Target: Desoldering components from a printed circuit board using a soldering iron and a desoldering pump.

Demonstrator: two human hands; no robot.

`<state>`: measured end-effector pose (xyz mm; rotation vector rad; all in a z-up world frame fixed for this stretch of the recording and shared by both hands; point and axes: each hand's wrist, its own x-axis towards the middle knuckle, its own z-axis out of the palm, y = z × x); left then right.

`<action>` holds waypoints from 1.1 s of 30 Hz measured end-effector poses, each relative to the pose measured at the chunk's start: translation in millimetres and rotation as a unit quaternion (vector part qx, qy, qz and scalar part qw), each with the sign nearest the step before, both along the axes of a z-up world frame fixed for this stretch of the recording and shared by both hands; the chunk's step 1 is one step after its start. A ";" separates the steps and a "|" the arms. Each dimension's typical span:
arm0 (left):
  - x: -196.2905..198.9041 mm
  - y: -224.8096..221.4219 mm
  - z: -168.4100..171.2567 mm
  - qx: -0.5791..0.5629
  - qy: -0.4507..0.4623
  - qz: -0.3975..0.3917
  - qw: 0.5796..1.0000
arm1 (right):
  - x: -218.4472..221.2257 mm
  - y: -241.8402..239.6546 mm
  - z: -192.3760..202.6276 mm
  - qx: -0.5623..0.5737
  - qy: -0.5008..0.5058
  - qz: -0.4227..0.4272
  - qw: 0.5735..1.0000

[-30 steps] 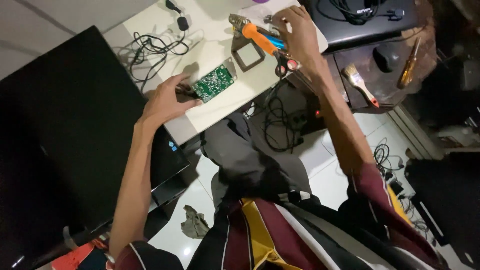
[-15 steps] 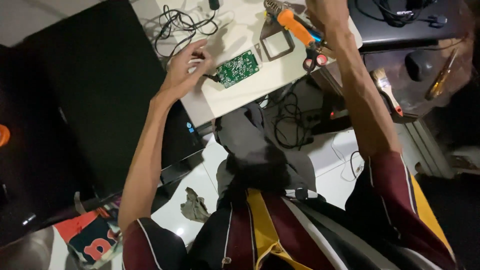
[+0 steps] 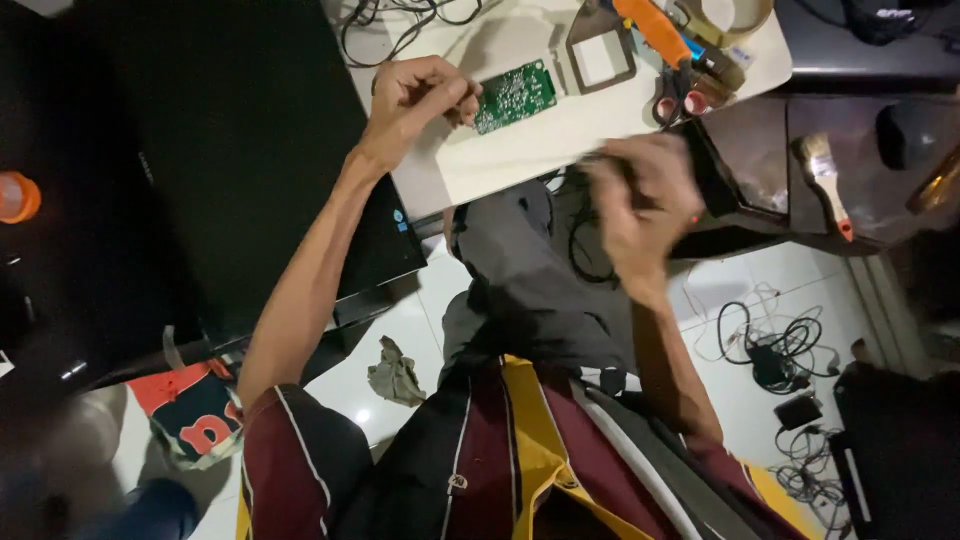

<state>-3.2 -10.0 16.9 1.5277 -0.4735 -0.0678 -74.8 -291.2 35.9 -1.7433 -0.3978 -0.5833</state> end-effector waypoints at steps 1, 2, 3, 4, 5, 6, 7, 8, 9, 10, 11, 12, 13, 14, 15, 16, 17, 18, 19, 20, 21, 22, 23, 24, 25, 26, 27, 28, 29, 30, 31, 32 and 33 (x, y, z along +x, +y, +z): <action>-0.8 -2.0 0.2 0.002 0.001 -0.001 1.000 | 0.8 11.4 1.0 0.002 0.001 -0.001 1.000; -1.8 -3.4 0.9 0.022 -0.022 -0.012 0.999 | 1.5 23.3 2.7 0.049 0.076 0.047 0.995; -1.9 -4.6 2.2 0.040 -0.046 -0.022 0.998 | 3.6 35.3 5.1 0.094 0.150 0.096 0.980; -5.3 -6.0 5.4 0.042 -0.047 -0.022 0.998 | 9.9 39.3 -3.1 0.096 0.148 0.096 0.980; -7.1 -7.4 8.8 0.043 -0.027 -0.014 0.999 | 18.0 43.3 -11.1 0.102 0.149 0.129 0.975; -8.6 -8.8 12.1 0.044 -0.007 -0.007 0.999 | 26.6 47.4 -19.0 0.109 0.149 0.161 0.970; -10.7 -10.2 14.4 0.044 -0.008 -0.007 0.999 | 31.0 50.8 -23.6 0.109 0.149 0.160 0.970; -12.6 -11.5 16.4 0.071 0.017 -0.011 0.997 | 35.7 54.3 -28.5 0.122 0.158 0.172 0.965; -14.9 -13.0 17.9 0.098 0.044 -0.015 0.994 | 39.8 57.7 -33.8 0.136 0.169 0.184 0.959; -13.9 -13.6 17.1 0.098 0.044 -0.016 0.994 | 41.2 59.2 -36.4 0.136 0.169 0.183 0.959; -13.8 -14.0 15.5 0.095 0.020 -0.011 0.995 | 42.3 60.7 -39.6 0.126 0.169 0.172 0.962; -13.6 -14.5 13.8 0.093 -0.003 -0.006 0.996 | 43.5 62.2 -42.9 0.116 0.170 0.161 0.965; -13.0 -14.2 11.2 0.092 -0.002 -0.006 0.996 | 42.5 63.6 -40.7 0.115 0.172 0.161 0.965; -12.5 -14.1 8.7 0.093 -0.008 0.003 0.996 | 41.4 64.9 -38.3 0.112 0.171 0.165 0.965; -11.3 -13.8 6.9 0.095 -0.015 0.012 0.995 | 41.0 66.3 -35.6 0.109 0.168 0.169 0.965; -11.2 -13.8 6.1 0.094 -0.015 0.012 0.995 | 39.9 65.6 -35.1 0.108 0.169 0.168 0.965; -10.9 -12.8 6.1 0.088 -0.001 0.009 0.996 | 39.5 65.7 -34.3 0.105 0.165 0.173 0.965; -10.6 -12.0 6.0 0.083 0.013 0.007 0.996 | 39.0 65.7 -33.4 0.101 0.162 0.178 0.965; -10.6 -12.2 7.0 0.083 0.013 0.007 0.996 | 39.2 66.4 -32.6 0.101 0.162 0.178 0.965; -10.7 -12.6 7.9 0.081 0.008 0.005 0.997 | 39.3 66.9 -32.0 0.099 0.161 0.164 0.968; -10.5 -13.0 9.1 0.079 0.002 0.004 0.997 | 39.7 67.5 -31.3 0.097 0.159 0.150 0.971; -10.2 -13.5 9.2 0.080 0.002 0.004 0.997 | 40.7 67.5 -30.0 0.097 0.159 0.151 0.971; -10.5 -13.8 9.2 0.091 -0.008 0.005 0.996 | 40.9 67.8 -28.8 0.077 0.132 0.135 0.979; -10.9 -14.2 9.3 0.101 -0.019 0.005 0.995 | 41.1 68.0 -27.5 0.056 0.105 0.119 0.986; -10.5 -14.1 9.5 0.102 -0.018 0.005 0.995 | 41.6 67.7 -25.1 0.057 0.105 0.119 0.986; -10.0 -14.3 9.7 0.108 -0.028 0.006 0.994 | 42.2 67.1 -22.5 0.033 0.077 0.108 0.991; -9.2 -14.5 10.1 0.115 -0.039 0.005 0.993 | 42.4 66.6 -19.9 0.009 0.048 0.095 0.994; -10.3 -15.1 10.9 0.116 -0.039 0.003 0.993 | 42.1 66.5 -20.1 0.010 0.048 0.093 0.994; -11.0 -16.0 11.6 0.093 -0.015 0.009 0.996 | 42.5 66.0 -20.2 0.006 0.049 0.091 0.995; -11.7 -16.8 12.3 0.070 0.009 0.015 0.997 | 42.8 65.6 -20.2 0.003 0.049 0.088 0.995; -11.1 -16.6 11.7 0.070 0.009 0.014 0.997 | 43.0 65.0 -19.8 0.004 0.049 0.087 0.995; -10.5 -16.2 11.0 0.060 0.009 0.014 0.998 | 43.1 64.5 -19.4 0.004 0.060 0.093 0.994; -9.8 -15.9 10.2 0.050 0.009 0.013 0.999 | 43.2 64.0 -18.9 0.005 0.071 0.098 0.993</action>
